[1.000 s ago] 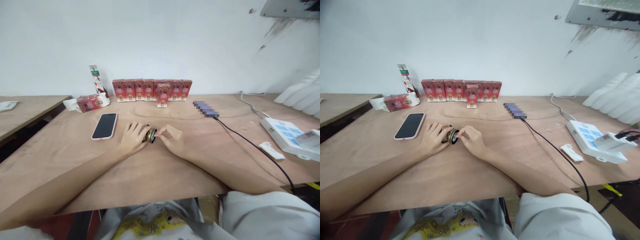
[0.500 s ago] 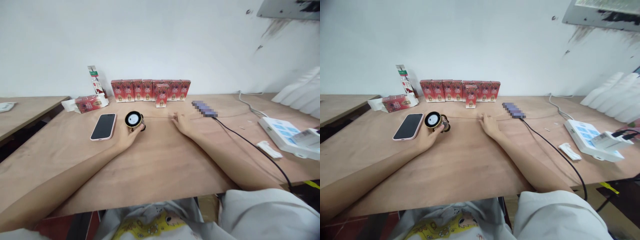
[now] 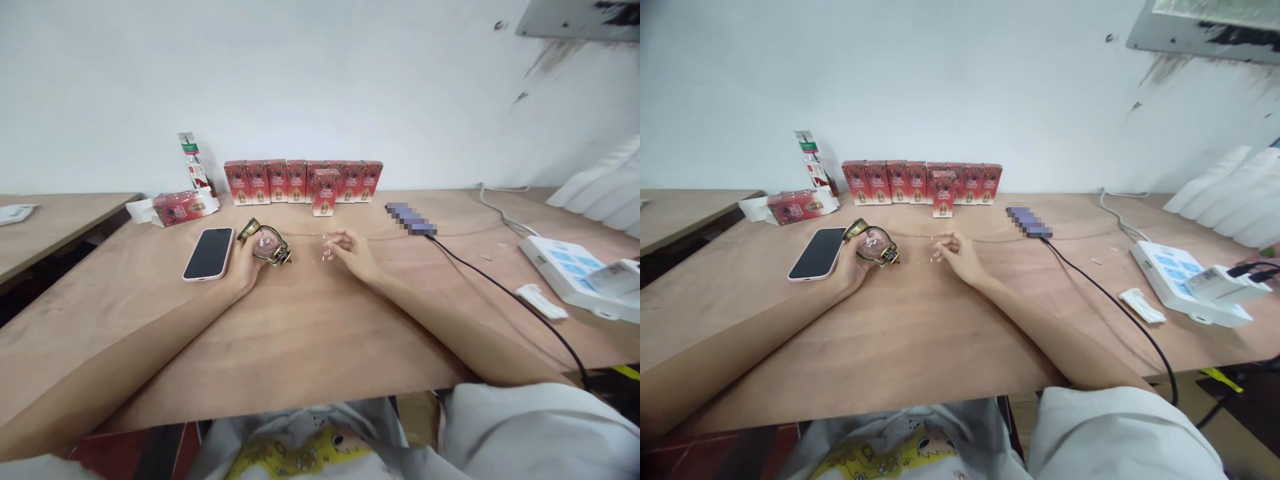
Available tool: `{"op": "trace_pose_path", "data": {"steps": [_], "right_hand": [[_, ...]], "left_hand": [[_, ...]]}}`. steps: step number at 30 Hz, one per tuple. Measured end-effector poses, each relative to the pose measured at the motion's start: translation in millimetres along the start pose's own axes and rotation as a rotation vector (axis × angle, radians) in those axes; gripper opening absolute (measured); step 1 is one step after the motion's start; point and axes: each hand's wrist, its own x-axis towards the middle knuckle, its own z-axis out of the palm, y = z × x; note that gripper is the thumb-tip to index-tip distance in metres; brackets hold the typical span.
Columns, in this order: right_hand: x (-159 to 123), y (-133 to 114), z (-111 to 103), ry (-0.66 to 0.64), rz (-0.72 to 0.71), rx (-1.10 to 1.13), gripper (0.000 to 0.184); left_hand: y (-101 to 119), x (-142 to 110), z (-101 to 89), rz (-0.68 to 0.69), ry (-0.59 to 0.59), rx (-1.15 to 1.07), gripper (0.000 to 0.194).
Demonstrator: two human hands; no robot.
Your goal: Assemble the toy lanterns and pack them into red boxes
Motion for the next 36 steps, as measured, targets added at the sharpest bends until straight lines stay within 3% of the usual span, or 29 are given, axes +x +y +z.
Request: {"op": "trace_pose_path", "data": {"steps": [2, 4, 9, 16, 24, 28, 31, 34, 36], "right_hand": [[-3, -5, 5, -0.058, 0.062, -0.002, 0.026], [-7, -10, 6, -0.090, 0.068, -0.138, 0.020], [-12, -25, 3, -0.143, -0.076, -0.426, 0.024], [-10, -33, -4, -0.685, -0.272, -0.351, 0.051], [-8, -37, -2, -0.614, -0.233, -0.464, 0.020], [-8, -34, -3, -0.599, -0.085, -0.297, 0.029], [-4, -28, -10, -0.702, 0.036, -0.044, 0.038], [0, -26, -17, -0.824, 0.033, 0.050, 0.047], [0, -29, -17, -0.825, 0.012, -0.019, 0.047]], "left_hand": [[1, -1, -0.1, -0.011, 0.003, -0.029, 0.024], [1, -1, -0.4, -0.016, 0.003, -0.044, 0.025], [2, -4, 0.3, -0.007, -0.075, -0.009, 0.034], [5, -4, 1.8, -0.041, -0.036, -0.029, 0.042], [2, -3, 4.1, -0.017, -0.077, -0.030, 0.036], [3, -5, 4.5, -0.026, -0.097, -0.009, 0.033], [5, -5, 4.3, -0.082, -0.079, -0.021, 0.034], [5, -5, 4.4, -0.086, -0.075, -0.016, 0.035], [5, -5, 4.1, -0.083, -0.077, -0.007, 0.035]]}}
